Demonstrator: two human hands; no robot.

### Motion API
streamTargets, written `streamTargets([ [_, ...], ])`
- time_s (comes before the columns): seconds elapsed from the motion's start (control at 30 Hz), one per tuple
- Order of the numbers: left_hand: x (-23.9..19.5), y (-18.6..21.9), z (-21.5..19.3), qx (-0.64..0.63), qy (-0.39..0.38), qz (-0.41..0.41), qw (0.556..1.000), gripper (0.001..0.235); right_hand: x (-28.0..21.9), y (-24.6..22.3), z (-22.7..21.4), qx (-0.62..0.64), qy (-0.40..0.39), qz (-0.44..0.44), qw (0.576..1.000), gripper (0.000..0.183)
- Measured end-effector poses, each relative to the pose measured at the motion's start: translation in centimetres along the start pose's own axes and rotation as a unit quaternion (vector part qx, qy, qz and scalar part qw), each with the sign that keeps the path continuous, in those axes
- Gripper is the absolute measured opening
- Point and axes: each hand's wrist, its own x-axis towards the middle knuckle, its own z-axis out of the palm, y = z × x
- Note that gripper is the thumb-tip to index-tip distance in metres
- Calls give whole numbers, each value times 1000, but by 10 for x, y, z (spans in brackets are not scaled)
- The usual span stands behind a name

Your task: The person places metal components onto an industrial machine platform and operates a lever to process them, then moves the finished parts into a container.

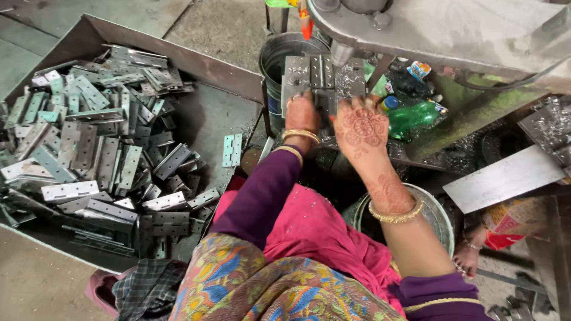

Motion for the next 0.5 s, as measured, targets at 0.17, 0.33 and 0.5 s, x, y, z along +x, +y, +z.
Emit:
streamTargets([
  [0.17, -48, 19, -29, 237, -92, 153, 955, 24, -102, 14, 21, 35, -188, 45, 981, 16],
  [0.33, -44, 34, -57, 207, -137, 157, 956, 34, -135, 8, 56, 37, -363, 144, 920, 15],
  [0.5, -25, 45, -63, 229, -187, 122, 947, 39, -127, 10, 58, 59, -387, 156, 907, 20],
])
